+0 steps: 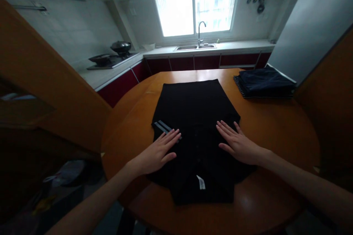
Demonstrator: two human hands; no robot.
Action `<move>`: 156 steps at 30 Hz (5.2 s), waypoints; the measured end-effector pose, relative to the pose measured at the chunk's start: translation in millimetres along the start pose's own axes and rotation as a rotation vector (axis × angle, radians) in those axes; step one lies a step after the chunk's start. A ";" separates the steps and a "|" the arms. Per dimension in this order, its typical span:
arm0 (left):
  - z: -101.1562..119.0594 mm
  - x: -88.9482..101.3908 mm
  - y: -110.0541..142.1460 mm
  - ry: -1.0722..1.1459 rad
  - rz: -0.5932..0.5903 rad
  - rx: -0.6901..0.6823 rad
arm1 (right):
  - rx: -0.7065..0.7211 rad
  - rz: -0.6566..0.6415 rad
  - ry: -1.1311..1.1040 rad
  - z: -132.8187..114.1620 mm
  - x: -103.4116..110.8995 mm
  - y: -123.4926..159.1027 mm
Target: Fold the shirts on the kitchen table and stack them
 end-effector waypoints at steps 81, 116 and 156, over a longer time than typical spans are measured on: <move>71.1 6.2 46.2 0.344 0.257 -0.162 | 0.399 0.124 -0.388 -71.8 21.2 67.9; -130.1 96.5 -165.6 0.665 -0.165 0.365 | -0.292 -0.094 -0.660 84.1 65.9 -183.9; -127.1 84.8 -56.9 0.916 0.229 0.545 | -0.431 0.387 -0.804 112.4 66.5 -119.7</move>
Point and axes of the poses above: each hand's wrist, its own y-axis away from the middle knuckle, its own x-axis out of the back of the hand, z = x × y, the point moved 3 cm from there along -y, towards the middle knuckle, and after that the axes turned 5 degrees about -z, right-handed, at the moved point
